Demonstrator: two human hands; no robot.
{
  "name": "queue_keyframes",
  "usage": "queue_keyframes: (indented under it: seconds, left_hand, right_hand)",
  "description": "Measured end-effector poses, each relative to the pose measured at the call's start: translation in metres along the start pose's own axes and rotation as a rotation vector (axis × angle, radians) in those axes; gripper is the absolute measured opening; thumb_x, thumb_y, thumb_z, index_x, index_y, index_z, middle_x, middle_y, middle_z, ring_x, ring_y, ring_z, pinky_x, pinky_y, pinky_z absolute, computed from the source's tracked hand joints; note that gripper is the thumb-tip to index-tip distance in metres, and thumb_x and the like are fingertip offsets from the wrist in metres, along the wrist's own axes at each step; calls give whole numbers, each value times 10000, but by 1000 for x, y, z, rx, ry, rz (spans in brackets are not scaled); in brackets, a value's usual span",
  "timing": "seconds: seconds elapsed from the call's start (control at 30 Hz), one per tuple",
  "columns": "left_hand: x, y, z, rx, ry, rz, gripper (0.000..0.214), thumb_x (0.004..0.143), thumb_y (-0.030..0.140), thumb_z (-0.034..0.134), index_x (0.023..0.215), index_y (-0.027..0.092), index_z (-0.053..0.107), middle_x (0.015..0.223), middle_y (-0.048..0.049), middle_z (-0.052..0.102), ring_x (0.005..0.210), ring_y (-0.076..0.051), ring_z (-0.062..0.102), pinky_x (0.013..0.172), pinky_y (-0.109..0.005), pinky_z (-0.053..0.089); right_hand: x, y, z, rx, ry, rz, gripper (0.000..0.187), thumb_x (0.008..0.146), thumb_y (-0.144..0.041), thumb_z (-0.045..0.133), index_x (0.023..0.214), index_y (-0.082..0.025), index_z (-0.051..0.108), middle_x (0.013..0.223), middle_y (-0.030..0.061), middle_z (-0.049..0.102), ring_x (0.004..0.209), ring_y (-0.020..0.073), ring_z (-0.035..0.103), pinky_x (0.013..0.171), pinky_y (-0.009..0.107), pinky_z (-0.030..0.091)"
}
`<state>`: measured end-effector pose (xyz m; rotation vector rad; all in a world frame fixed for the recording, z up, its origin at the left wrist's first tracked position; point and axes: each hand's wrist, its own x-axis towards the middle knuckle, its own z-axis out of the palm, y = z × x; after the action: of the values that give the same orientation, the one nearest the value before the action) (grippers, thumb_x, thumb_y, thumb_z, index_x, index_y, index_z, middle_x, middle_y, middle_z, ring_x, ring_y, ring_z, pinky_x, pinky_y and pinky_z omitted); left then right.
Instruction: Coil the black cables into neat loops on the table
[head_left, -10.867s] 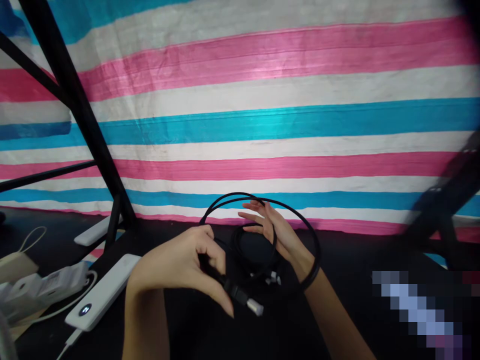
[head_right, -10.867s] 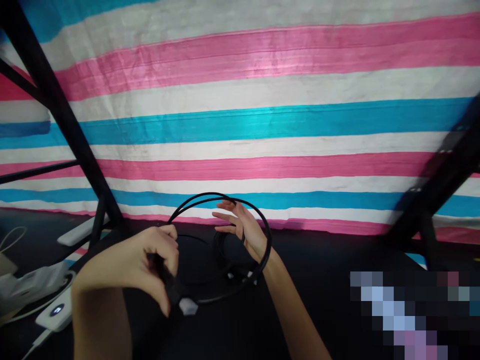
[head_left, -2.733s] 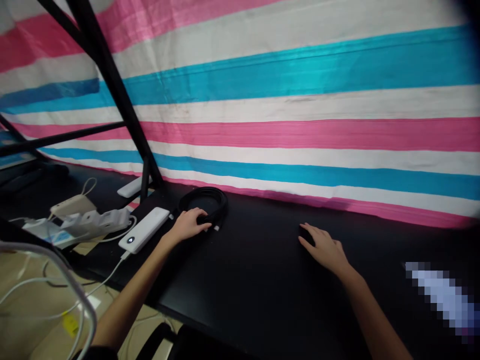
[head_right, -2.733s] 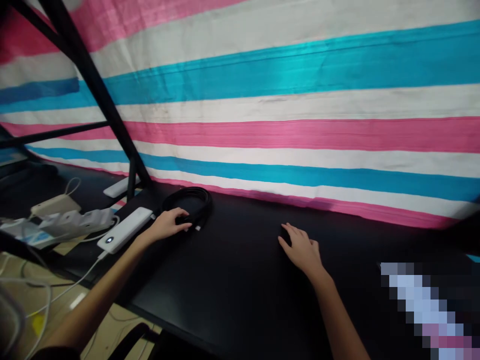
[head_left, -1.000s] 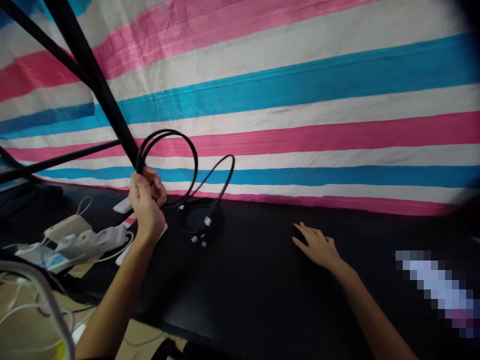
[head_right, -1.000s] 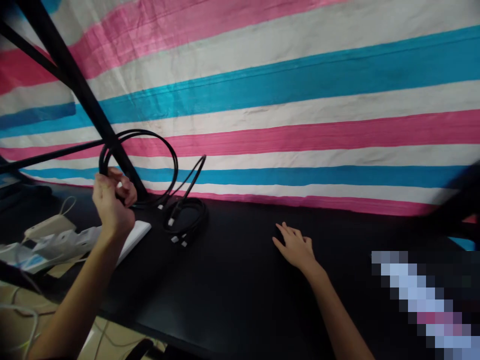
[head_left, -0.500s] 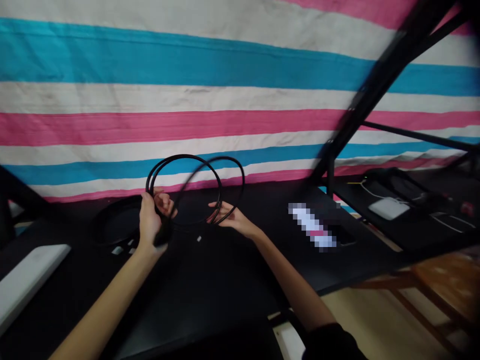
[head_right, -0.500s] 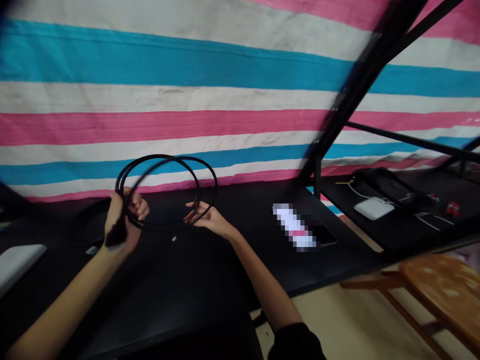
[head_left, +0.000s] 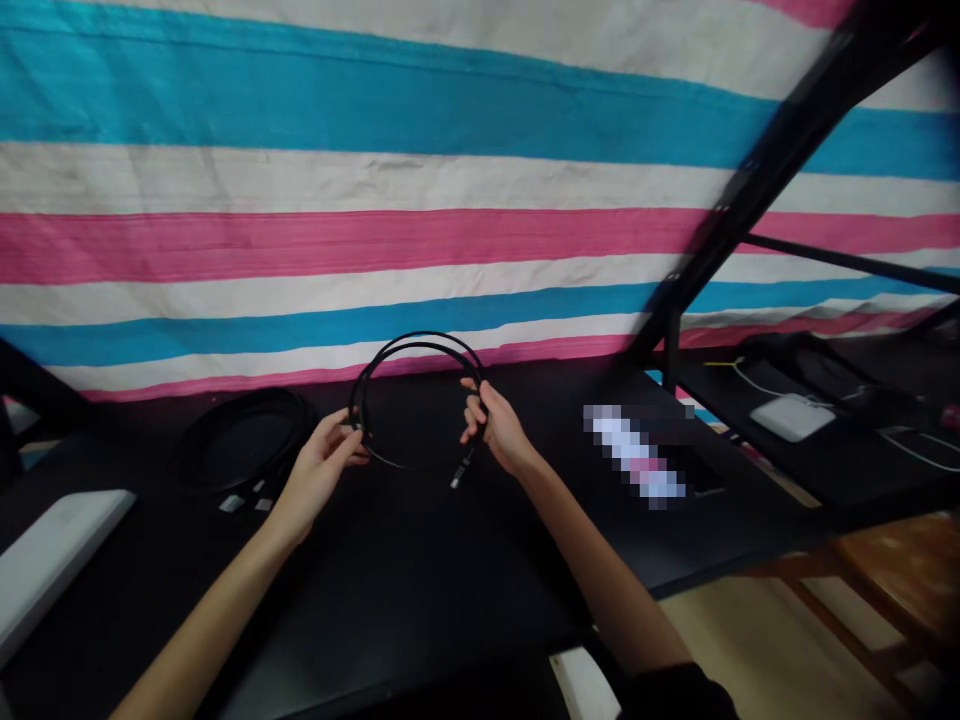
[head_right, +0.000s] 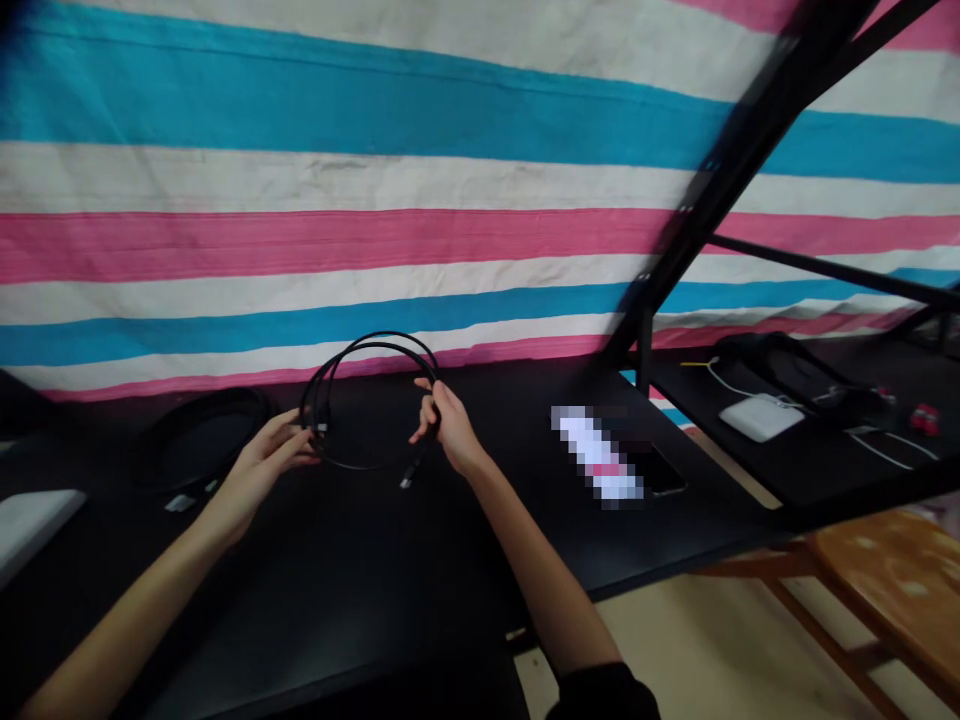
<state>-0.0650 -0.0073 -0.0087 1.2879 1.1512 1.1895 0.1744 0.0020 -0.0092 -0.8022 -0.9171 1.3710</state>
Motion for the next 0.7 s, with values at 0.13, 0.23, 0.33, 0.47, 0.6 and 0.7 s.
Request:
queue_keyframes:
  seconds: [0.13,0.23,0.33,0.47,0.6,0.7]
  left_hand:
    - [4,-1,-1,331,103,255,558,777,390,591,1277,207,426,1080,-92,549,907,-200,586,770,-391,506]
    - [3,8,8,570,101,489,514,830,338,544,1312,236,400,1250,-128,474,1100,-241,522,884,-439,467]
    - [2,20,19,681,128,661,523,846,304,535,1337,235,371,1300,-131,451,1215,-259,439,980,-473,400]
    - [4,31,29,654,204,681,585,795,329,607,1328,209,397,1313,-141,448,1259,-285,387,1043,-507,314]
    - [1,43,28,273,8,472,543,794,354,606,1298,218,455,1317,-109,496,1247,-252,437,1078,-434,286]
    - [0,51,23,31,-76,339,457,837,360,550,1266,214,494,1261,-84,565,1228,-219,471,1085,-388,275]
  right_hand:
    - [-2,-9,-2,-14,-73,1,345,842,-478,552,1019,-184,589,504,-108,200,372,41,134,341,174,178]
    - [-5,-11,-1,-71,-158,-10,358,852,-488,534,1014,-179,614,508,-98,208,401,45,108,379,201,88]
    - [-6,-10,-1,-157,-185,-44,436,871,-537,469,968,-153,649,525,-77,256,425,48,124,407,228,65]
    - [-6,-9,-2,-247,-196,-68,494,888,-553,417,994,-142,671,538,-62,286,442,55,151,431,249,81]
    - [-8,-10,-3,-287,-202,-64,493,899,-536,398,1023,-147,674,532,-53,312,446,68,192,443,261,109]
    - [-9,-11,-3,-296,-219,-52,489,898,-525,403,1013,-140,681,508,-51,338,443,74,212,449,264,119]
